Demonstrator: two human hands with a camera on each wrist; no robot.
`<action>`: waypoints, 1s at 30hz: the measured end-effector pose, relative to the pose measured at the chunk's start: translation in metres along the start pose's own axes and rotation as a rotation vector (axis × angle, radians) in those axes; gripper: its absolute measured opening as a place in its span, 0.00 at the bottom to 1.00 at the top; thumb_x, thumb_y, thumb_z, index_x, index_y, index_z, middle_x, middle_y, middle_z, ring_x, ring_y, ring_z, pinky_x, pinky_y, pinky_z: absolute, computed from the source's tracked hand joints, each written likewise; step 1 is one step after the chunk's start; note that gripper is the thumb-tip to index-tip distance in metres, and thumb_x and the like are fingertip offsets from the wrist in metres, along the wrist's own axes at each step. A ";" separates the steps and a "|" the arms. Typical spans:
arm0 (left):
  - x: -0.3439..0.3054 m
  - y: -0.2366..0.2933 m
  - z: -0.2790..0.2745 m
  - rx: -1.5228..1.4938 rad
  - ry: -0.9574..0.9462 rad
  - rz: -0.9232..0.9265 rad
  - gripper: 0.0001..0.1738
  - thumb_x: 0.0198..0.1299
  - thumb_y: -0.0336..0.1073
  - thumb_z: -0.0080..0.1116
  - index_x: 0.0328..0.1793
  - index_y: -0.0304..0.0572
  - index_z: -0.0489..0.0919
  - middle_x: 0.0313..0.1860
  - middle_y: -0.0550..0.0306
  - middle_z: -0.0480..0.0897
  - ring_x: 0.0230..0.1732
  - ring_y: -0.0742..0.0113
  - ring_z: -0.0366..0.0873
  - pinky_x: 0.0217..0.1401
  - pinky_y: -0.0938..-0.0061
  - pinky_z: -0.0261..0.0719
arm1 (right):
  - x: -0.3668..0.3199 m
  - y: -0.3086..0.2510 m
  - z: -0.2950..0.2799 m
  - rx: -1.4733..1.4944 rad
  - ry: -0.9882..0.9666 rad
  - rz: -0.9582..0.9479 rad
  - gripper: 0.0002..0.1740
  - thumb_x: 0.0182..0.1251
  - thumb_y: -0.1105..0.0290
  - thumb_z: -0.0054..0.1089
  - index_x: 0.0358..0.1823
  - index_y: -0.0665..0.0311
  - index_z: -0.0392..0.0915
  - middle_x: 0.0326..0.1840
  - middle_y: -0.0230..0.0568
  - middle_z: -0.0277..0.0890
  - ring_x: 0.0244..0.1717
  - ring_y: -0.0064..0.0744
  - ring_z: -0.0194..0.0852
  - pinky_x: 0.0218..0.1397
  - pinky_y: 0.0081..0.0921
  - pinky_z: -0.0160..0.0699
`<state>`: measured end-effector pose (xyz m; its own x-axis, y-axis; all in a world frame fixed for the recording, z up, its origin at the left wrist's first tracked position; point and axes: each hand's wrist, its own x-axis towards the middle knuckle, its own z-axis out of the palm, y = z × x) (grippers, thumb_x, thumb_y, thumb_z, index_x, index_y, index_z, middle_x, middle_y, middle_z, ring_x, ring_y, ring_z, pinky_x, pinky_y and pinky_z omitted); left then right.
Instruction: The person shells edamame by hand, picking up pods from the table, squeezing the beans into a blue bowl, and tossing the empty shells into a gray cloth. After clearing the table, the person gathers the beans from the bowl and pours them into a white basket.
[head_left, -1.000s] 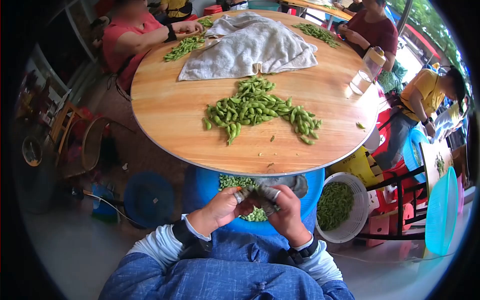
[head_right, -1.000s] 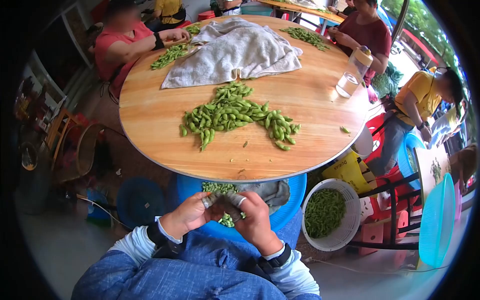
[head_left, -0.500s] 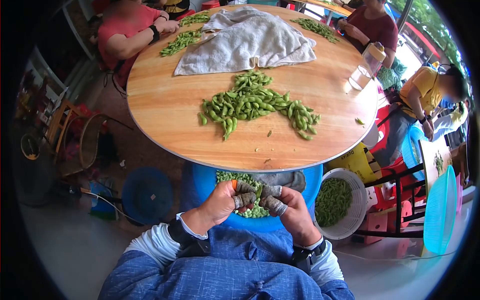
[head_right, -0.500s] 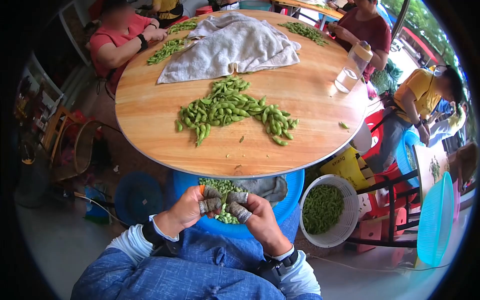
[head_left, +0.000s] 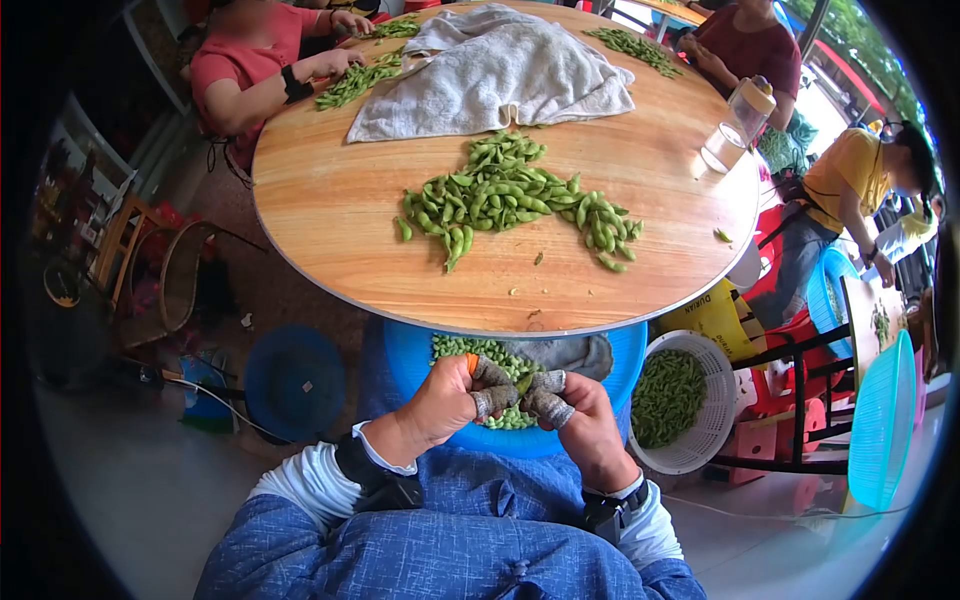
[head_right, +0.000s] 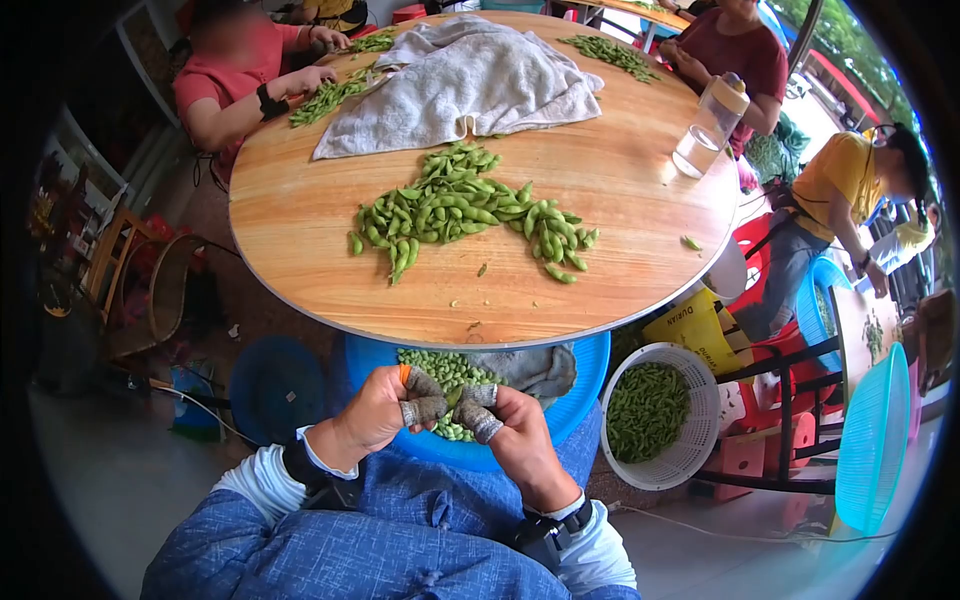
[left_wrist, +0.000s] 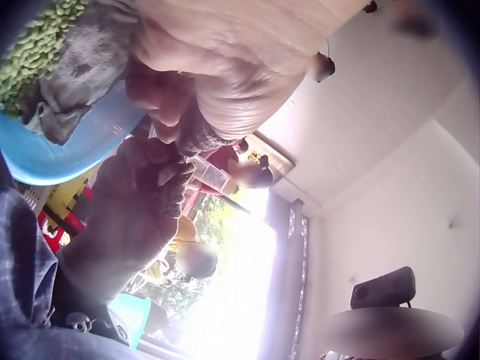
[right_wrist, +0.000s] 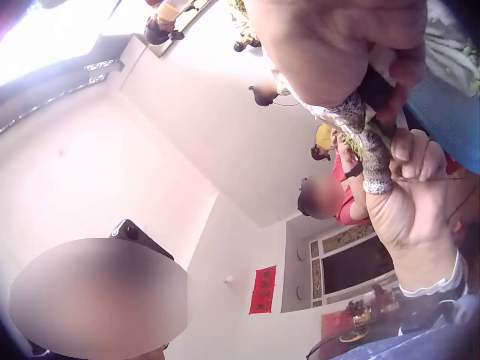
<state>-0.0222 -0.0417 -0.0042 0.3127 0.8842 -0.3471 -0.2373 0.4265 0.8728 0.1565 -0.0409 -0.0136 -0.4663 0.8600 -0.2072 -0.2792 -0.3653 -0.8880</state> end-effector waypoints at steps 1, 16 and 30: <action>0.000 0.000 0.000 0.001 -0.002 -0.003 0.05 0.49 0.31 0.60 0.26 0.39 0.76 0.17 0.63 0.74 0.17 0.80 0.68 0.18 0.87 0.62 | 0.000 0.001 0.000 0.004 0.000 0.000 0.09 0.58 0.69 0.56 0.37 0.67 0.74 0.32 0.26 0.73 0.29 0.12 0.64 0.31 0.11 0.61; 0.004 -0.015 -0.004 0.172 0.048 0.216 0.08 0.49 0.31 0.59 0.33 0.36 0.74 0.23 0.59 0.76 0.22 0.72 0.72 0.25 0.79 0.69 | 0.011 0.016 0.007 -0.061 0.089 -0.145 0.08 0.57 0.79 0.50 0.38 0.71 0.73 0.34 0.29 0.74 0.36 0.17 0.67 0.41 0.16 0.67; 0.004 -0.021 -0.008 0.530 0.032 0.494 0.10 0.60 0.38 0.46 0.33 0.38 0.72 0.20 0.56 0.72 0.20 0.65 0.70 0.23 0.72 0.67 | 0.020 0.030 0.000 0.094 -0.072 -0.253 0.11 0.59 0.72 0.54 0.42 0.69 0.73 0.39 0.31 0.74 0.40 0.19 0.68 0.47 0.19 0.66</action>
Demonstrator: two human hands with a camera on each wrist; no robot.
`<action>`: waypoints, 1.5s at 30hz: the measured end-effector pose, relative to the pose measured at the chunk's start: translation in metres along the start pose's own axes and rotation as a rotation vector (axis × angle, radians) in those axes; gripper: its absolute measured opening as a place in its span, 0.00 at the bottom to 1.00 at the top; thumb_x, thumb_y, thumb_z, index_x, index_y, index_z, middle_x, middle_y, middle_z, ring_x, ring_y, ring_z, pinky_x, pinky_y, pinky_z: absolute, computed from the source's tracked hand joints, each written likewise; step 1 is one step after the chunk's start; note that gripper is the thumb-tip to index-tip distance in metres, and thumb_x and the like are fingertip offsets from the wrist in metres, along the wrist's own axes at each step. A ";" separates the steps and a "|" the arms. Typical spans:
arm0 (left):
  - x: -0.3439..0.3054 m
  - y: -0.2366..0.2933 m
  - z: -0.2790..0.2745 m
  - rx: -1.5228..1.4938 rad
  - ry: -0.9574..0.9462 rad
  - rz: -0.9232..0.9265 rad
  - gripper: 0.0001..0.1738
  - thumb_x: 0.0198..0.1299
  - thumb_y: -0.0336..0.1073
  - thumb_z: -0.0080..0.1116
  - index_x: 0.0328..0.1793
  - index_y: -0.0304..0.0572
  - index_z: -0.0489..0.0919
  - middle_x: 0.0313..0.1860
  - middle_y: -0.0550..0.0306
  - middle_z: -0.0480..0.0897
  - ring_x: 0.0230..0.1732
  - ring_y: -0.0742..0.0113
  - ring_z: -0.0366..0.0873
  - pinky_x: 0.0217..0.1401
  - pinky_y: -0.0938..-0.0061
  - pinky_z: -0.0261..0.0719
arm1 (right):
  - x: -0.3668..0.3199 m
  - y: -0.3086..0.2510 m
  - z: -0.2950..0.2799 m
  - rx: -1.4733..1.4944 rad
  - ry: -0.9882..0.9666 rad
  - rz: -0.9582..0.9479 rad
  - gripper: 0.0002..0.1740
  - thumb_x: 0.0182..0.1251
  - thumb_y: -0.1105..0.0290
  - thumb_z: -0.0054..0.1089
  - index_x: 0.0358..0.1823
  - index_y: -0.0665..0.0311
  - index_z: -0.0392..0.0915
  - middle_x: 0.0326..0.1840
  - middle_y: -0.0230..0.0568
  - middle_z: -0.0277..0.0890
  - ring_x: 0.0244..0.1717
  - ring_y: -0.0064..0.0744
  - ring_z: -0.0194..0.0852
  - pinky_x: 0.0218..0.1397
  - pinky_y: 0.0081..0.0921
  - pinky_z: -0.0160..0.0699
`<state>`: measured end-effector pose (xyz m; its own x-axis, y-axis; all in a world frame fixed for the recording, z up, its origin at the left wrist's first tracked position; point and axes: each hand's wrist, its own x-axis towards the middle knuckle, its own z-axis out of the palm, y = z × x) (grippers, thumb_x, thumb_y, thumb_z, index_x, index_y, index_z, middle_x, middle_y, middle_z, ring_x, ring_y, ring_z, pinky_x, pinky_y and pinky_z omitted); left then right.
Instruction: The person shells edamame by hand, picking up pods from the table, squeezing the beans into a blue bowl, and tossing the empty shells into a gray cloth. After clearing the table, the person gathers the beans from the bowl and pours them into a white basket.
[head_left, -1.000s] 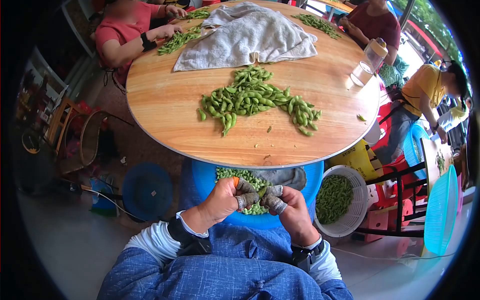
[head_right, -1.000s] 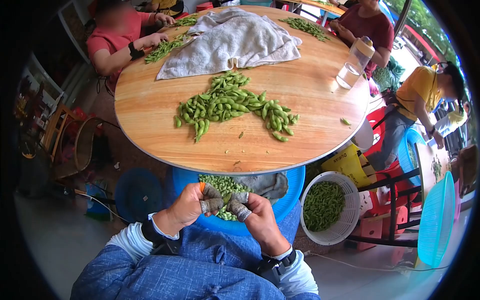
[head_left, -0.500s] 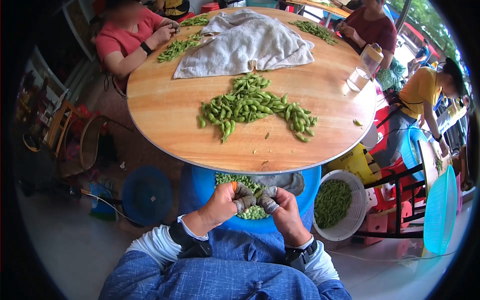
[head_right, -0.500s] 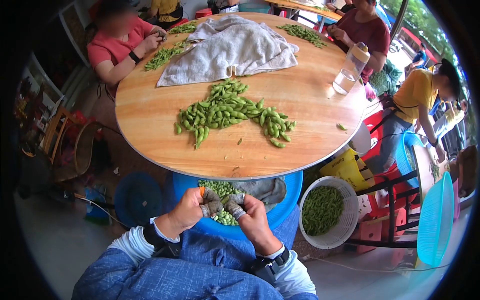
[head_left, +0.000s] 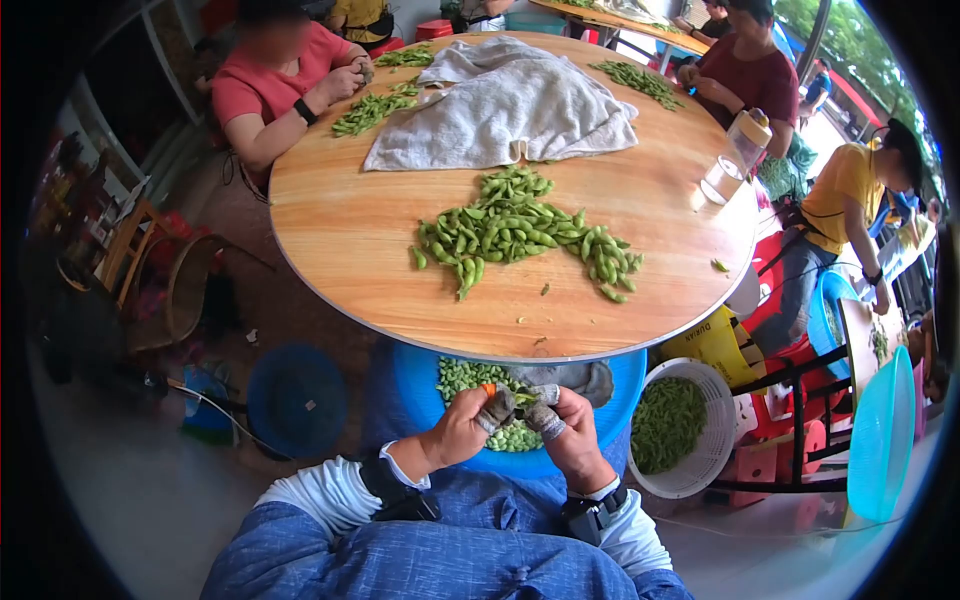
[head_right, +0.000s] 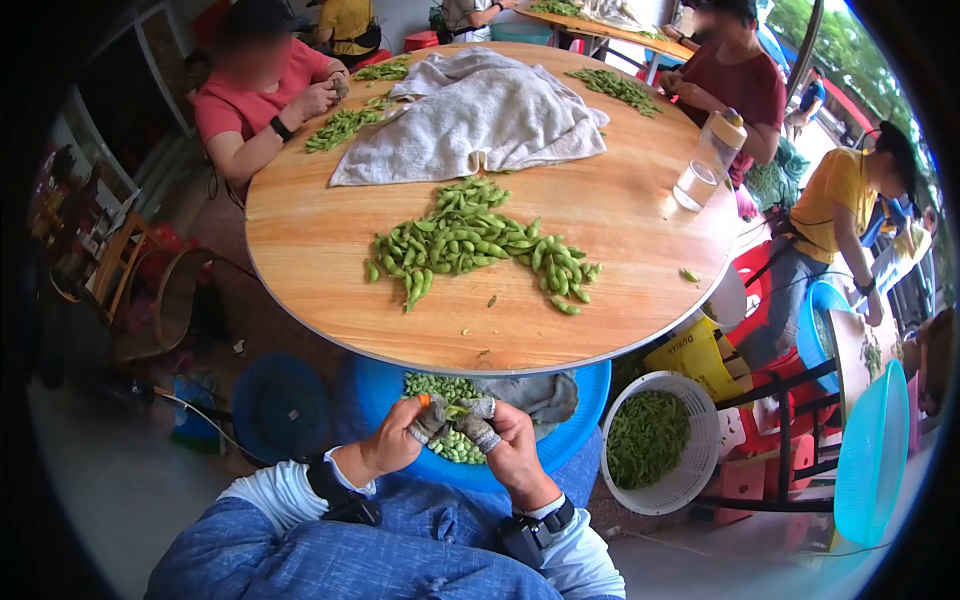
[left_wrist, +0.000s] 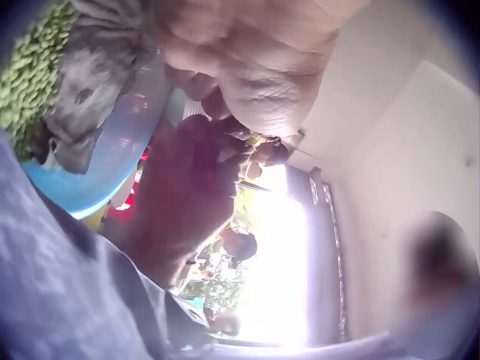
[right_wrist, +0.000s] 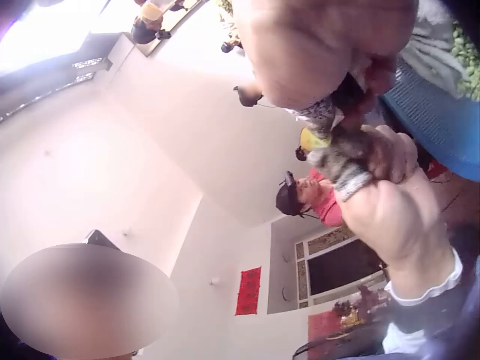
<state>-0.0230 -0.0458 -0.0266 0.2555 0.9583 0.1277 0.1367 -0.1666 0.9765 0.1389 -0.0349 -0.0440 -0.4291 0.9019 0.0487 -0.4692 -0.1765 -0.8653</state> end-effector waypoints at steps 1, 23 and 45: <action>0.000 -0.002 -0.001 -0.338 0.012 -0.179 0.10 0.60 0.38 0.45 0.34 0.40 0.72 0.19 0.59 0.71 0.20 0.69 0.67 0.22 0.75 0.64 | 0.003 0.005 -0.002 0.005 -0.022 -0.023 0.11 0.59 0.72 0.54 0.42 0.69 0.72 0.39 0.31 0.74 0.40 0.20 0.68 0.47 0.19 0.66; -0.002 -0.071 0.010 -0.133 -0.001 -0.541 0.08 0.53 0.30 0.42 0.30 0.33 0.72 0.16 0.59 0.68 0.20 0.78 0.62 0.19 0.76 0.60 | 0.004 0.026 -0.018 -1.028 0.025 0.062 0.07 0.42 0.78 0.54 0.27 0.70 0.73 0.20 0.52 0.67 0.21 0.38 0.67 0.26 0.29 0.66; 0.081 -0.012 -0.122 0.705 0.391 -0.088 0.07 0.50 0.28 0.55 0.35 0.32 0.74 0.26 0.53 0.77 0.26 0.65 0.75 0.29 0.73 0.72 | -0.029 -0.031 -0.037 -0.400 0.434 0.092 0.09 0.58 0.74 0.54 0.39 0.70 0.75 0.31 0.31 0.74 0.31 0.16 0.69 0.35 0.13 0.67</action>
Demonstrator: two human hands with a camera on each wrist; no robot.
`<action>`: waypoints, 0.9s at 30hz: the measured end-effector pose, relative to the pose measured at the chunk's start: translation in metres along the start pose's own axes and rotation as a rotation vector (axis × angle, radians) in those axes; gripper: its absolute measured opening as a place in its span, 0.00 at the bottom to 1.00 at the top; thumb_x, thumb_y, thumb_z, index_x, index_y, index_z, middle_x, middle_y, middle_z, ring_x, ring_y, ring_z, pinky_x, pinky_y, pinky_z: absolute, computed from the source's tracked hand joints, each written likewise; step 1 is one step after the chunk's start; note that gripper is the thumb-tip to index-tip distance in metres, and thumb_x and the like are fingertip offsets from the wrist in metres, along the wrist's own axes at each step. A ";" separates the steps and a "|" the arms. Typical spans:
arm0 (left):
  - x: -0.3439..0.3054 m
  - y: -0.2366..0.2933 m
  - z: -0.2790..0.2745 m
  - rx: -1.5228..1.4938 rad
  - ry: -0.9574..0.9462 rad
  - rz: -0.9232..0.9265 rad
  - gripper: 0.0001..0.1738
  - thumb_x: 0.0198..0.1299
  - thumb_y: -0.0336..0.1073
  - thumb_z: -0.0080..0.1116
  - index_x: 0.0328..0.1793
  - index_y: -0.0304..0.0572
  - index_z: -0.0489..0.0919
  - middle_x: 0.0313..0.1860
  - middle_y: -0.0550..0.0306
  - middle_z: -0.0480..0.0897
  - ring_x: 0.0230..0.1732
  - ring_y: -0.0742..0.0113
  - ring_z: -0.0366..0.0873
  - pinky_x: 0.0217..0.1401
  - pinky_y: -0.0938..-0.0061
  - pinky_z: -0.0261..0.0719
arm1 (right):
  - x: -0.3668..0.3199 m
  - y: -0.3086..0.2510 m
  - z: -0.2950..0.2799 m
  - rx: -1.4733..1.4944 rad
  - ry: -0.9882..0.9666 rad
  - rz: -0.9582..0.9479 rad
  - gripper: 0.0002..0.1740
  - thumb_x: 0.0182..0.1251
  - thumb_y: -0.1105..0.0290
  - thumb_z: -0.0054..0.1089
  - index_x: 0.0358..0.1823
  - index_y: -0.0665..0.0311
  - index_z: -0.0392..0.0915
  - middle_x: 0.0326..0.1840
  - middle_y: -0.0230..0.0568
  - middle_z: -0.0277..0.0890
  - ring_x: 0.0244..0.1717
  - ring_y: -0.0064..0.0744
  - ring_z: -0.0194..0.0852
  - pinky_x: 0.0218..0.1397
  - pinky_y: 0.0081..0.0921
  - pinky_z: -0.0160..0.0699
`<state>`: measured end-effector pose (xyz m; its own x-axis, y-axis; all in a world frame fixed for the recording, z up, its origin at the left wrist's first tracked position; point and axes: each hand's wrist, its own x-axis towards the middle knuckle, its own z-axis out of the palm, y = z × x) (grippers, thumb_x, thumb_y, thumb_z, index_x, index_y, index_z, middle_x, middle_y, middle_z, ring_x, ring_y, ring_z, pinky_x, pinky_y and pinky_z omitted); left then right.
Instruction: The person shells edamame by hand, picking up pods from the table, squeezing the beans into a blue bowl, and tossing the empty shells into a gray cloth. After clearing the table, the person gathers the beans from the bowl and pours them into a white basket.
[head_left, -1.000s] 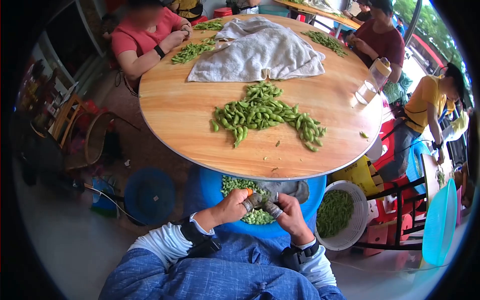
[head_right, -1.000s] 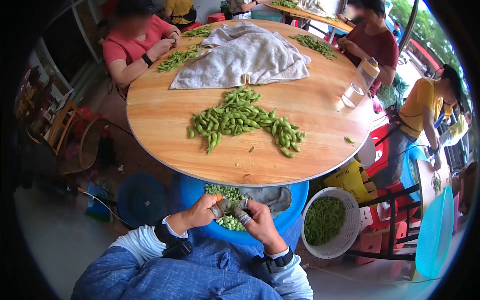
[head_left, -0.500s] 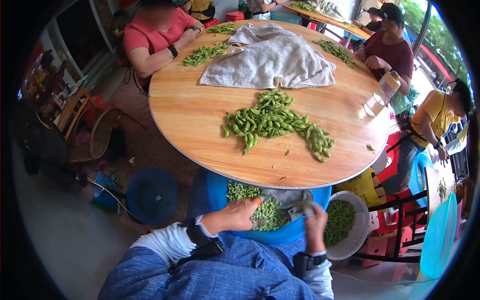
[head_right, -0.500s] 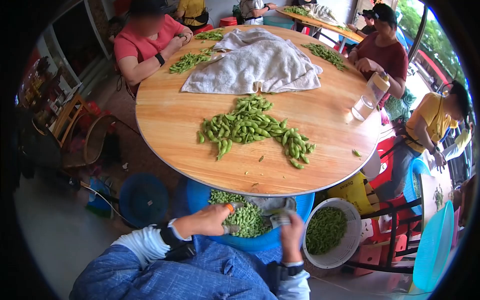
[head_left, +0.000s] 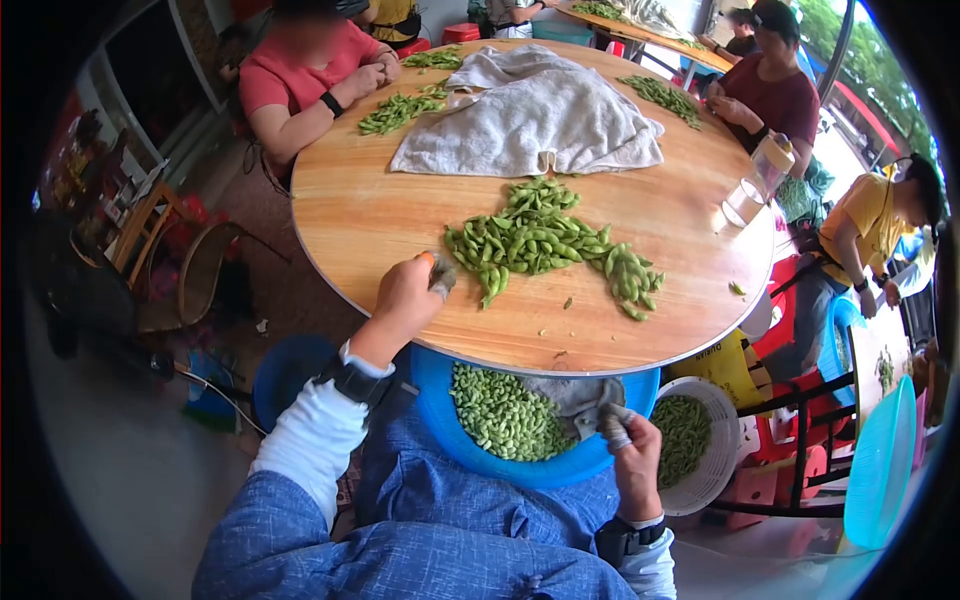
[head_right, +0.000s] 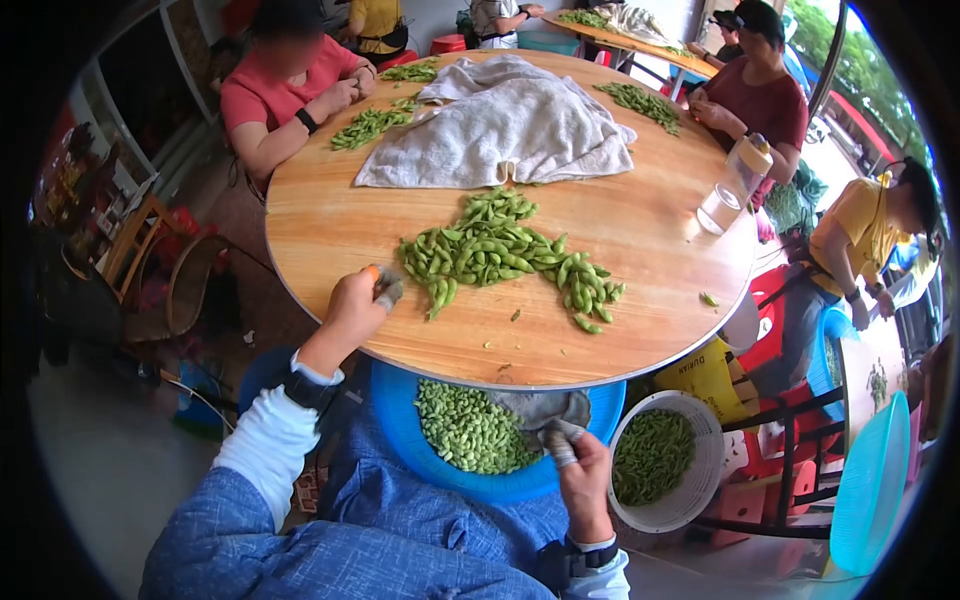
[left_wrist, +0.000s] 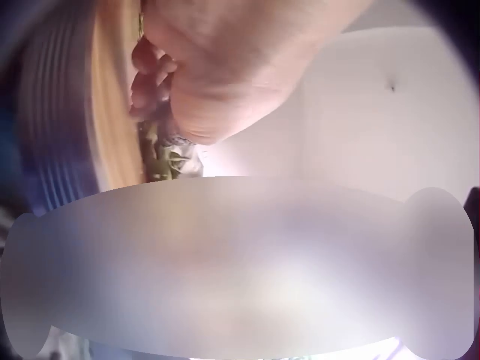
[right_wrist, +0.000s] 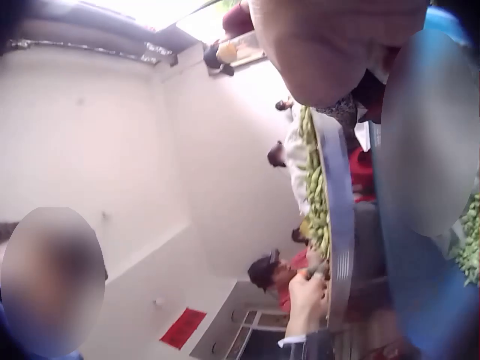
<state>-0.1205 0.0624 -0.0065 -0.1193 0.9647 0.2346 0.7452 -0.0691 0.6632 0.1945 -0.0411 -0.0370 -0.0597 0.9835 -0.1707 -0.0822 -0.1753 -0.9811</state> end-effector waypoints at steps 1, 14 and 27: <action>-0.008 0.001 0.002 -0.234 -0.031 -0.048 0.06 0.51 0.27 0.55 0.35 0.32 0.74 0.25 0.56 0.77 0.25 0.70 0.75 0.28 0.76 0.72 | 0.000 -0.008 0.011 0.003 -0.075 0.011 0.11 0.58 0.75 0.54 0.41 0.72 0.73 0.33 0.31 0.74 0.34 0.18 0.69 0.39 0.15 0.68; -0.108 0.090 0.017 -0.646 -0.360 0.105 0.11 0.47 0.22 0.59 0.40 0.32 0.78 0.35 0.56 0.80 0.37 0.74 0.76 0.42 0.80 0.73 | 0.002 -0.038 0.058 0.311 -0.368 0.200 0.08 0.60 0.70 0.51 0.37 0.65 0.75 0.29 0.25 0.74 0.25 0.10 0.62 0.25 0.10 0.58; -0.111 0.081 0.027 -0.141 -0.290 0.433 0.16 0.40 0.23 0.58 0.39 0.28 0.74 0.32 0.46 0.77 0.32 0.55 0.77 0.36 0.71 0.75 | -0.001 -0.031 0.055 0.282 -0.335 0.180 0.07 0.59 0.74 0.49 0.36 0.65 0.75 0.28 0.25 0.74 0.25 0.11 0.63 0.26 0.10 0.58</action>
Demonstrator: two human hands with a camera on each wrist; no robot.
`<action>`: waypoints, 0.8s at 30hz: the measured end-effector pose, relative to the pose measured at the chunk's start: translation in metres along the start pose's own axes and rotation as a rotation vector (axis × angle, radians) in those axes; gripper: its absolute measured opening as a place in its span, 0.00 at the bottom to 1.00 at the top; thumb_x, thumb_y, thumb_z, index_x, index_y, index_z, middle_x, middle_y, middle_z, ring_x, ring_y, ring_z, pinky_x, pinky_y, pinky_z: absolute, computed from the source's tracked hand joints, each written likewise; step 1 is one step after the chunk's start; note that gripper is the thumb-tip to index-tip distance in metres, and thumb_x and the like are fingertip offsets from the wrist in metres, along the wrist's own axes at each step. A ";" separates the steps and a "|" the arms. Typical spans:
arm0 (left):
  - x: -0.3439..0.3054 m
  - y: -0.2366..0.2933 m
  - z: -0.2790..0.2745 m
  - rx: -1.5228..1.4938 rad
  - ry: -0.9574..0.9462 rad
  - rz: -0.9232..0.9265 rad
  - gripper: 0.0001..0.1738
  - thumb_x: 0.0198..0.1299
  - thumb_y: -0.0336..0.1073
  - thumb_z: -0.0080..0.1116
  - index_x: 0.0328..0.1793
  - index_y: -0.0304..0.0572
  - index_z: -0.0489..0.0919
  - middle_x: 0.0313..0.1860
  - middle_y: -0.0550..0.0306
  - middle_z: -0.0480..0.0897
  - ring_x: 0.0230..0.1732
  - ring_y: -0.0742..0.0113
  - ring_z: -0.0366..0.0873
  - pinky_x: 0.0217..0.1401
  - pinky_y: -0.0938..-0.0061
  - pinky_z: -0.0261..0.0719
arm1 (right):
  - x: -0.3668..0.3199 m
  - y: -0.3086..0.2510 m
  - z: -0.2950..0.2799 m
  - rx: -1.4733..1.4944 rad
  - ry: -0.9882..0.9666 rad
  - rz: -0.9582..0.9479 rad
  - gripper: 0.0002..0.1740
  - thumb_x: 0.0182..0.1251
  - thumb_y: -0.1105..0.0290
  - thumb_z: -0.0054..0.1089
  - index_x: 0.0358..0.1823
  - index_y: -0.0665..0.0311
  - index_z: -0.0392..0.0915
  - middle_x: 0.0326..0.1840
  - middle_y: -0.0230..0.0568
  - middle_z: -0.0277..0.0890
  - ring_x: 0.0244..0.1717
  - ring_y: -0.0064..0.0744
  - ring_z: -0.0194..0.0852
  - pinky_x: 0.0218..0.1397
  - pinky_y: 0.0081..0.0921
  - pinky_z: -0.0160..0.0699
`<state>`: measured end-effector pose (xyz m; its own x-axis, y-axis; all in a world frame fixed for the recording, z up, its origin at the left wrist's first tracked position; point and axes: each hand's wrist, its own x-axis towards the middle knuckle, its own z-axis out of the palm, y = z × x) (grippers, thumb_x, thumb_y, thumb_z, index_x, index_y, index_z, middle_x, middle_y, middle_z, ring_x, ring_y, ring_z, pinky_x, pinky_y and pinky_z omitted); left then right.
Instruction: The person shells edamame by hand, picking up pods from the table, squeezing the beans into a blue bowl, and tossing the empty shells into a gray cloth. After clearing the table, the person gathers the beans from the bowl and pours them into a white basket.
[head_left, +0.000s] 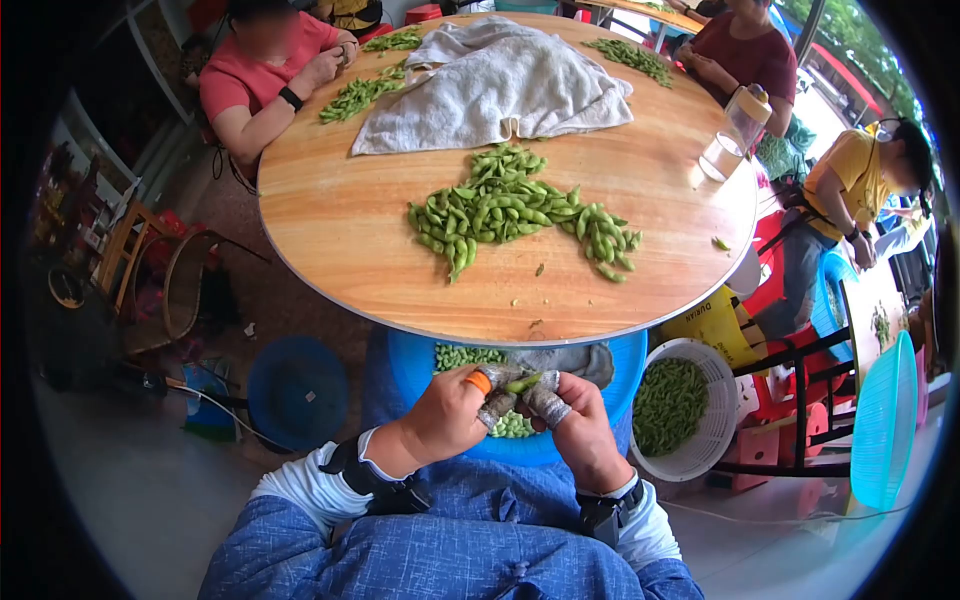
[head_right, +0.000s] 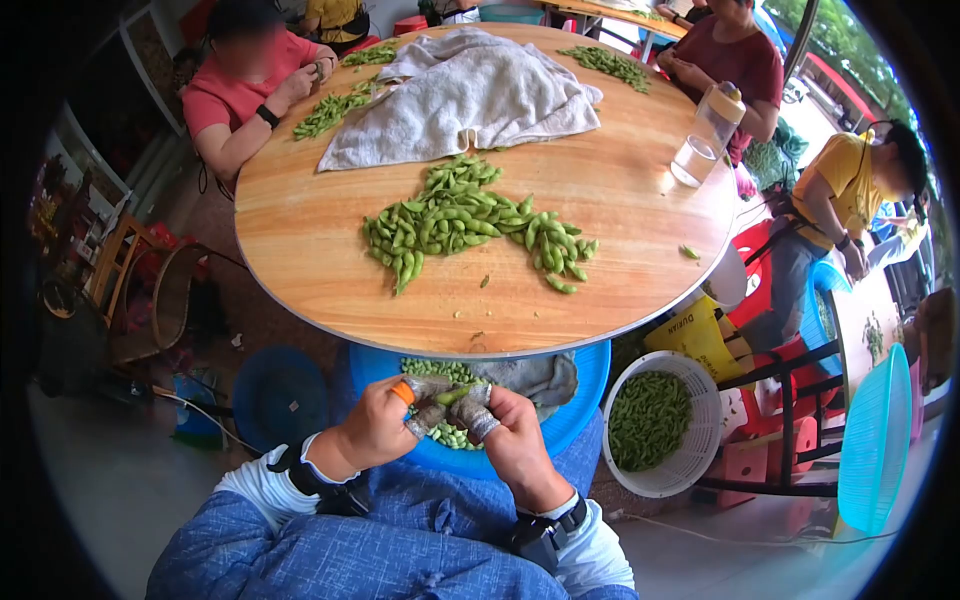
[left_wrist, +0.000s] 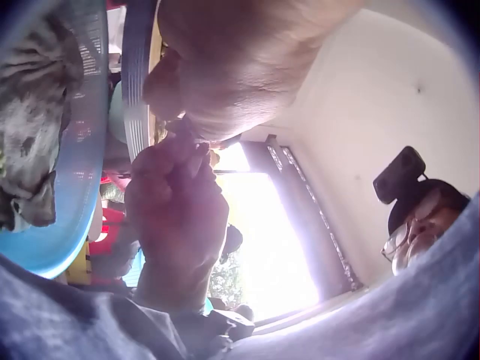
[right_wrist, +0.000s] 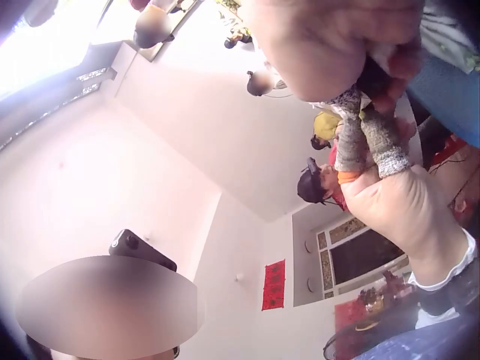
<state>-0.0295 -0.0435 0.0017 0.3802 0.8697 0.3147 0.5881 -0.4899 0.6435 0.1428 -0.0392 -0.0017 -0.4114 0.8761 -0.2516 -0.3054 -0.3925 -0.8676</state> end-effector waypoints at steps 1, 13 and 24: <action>0.000 -0.001 0.000 0.039 -0.002 0.042 0.18 0.37 0.23 0.56 0.39 0.28 0.74 0.31 0.45 0.77 0.31 0.52 0.76 0.35 0.69 0.75 | 0.000 -0.001 0.000 0.006 0.001 -0.003 0.07 0.59 0.74 0.49 0.35 0.65 0.75 0.28 0.26 0.74 0.25 0.11 0.63 0.26 0.10 0.58; 0.005 0.006 -0.008 0.271 -0.026 0.256 0.05 0.40 0.25 0.50 0.25 0.30 0.70 0.28 0.45 0.72 0.30 0.53 0.73 0.32 0.68 0.74 | 0.000 0.001 -0.003 -0.035 -0.009 0.013 0.07 0.59 0.75 0.49 0.37 0.66 0.74 0.30 0.26 0.73 0.28 0.12 0.63 0.30 0.11 0.61; -0.008 -0.019 0.013 0.107 0.021 0.145 0.20 0.30 0.25 0.54 0.38 0.32 0.73 0.34 0.42 0.75 0.35 0.46 0.74 0.40 0.63 0.73 | 0.014 0.029 -0.013 -0.071 -0.120 -0.179 0.09 0.61 0.73 0.50 0.40 0.70 0.71 0.36 0.30 0.73 0.37 0.18 0.67 0.43 0.17 0.66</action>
<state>-0.0340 -0.0425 -0.0222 0.4520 0.7900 0.4142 0.6016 -0.6128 0.5124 0.1389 -0.0348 -0.0361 -0.4568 0.8886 -0.0420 -0.3229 -0.2097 -0.9229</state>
